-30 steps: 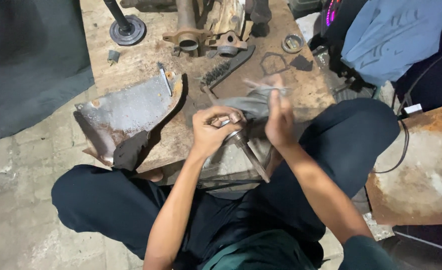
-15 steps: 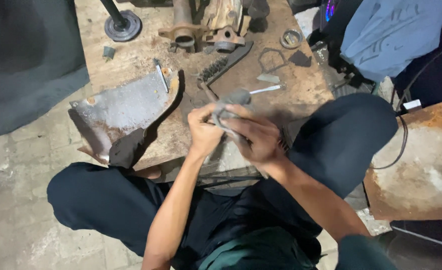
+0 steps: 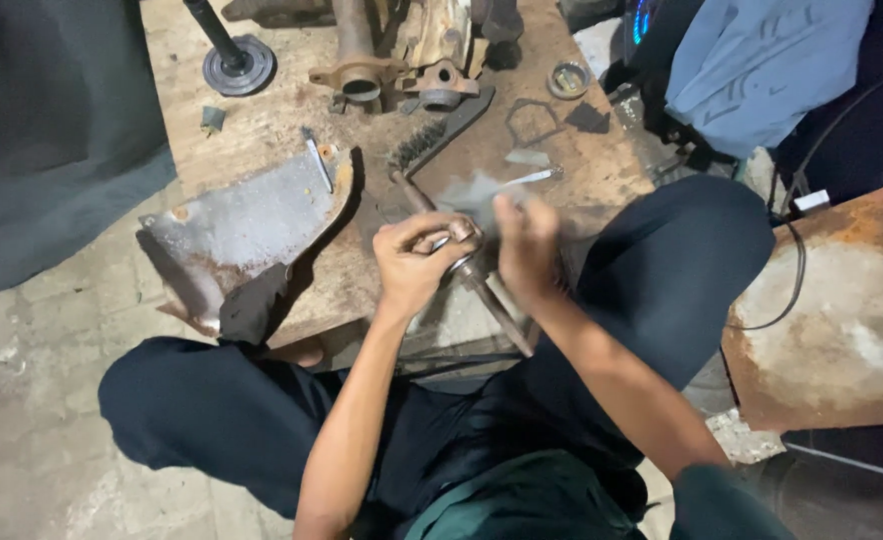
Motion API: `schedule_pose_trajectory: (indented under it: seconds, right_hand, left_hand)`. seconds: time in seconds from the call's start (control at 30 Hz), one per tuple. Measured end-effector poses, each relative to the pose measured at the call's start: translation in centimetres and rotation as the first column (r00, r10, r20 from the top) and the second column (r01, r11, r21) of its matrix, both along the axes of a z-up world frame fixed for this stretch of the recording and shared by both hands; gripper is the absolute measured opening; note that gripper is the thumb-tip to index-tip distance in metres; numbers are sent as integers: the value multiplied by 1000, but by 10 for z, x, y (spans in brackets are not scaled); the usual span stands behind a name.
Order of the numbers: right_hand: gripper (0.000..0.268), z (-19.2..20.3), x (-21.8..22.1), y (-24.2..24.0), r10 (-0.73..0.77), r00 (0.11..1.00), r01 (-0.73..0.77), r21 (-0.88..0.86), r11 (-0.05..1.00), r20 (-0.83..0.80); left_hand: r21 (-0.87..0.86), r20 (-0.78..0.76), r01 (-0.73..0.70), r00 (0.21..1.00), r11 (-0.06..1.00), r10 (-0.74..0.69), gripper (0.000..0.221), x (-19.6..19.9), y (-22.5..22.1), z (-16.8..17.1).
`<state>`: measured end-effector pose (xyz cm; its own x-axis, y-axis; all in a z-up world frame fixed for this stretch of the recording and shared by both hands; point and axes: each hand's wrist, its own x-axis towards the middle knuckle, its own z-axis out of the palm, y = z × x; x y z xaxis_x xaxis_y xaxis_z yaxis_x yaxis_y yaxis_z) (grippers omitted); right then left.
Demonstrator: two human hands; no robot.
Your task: The person scrubs a metal shaft with a white stick, then wipes the shaft and attached discs with a grey cloth. The person rotates the shaft to clean different sections.
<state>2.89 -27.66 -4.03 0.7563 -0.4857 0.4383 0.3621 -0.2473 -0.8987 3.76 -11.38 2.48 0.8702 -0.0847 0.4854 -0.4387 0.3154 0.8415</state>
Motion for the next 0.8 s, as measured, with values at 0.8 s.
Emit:
schedule_pose_trajectory:
  seconds: [0.8]
  right_hand:
    - [31, 120, 8, -25, 921, 337, -871, 307, 383, -193]
  left_hand:
    - [201, 11, 32, 999, 979, -35, 22, -7, 1, 16]
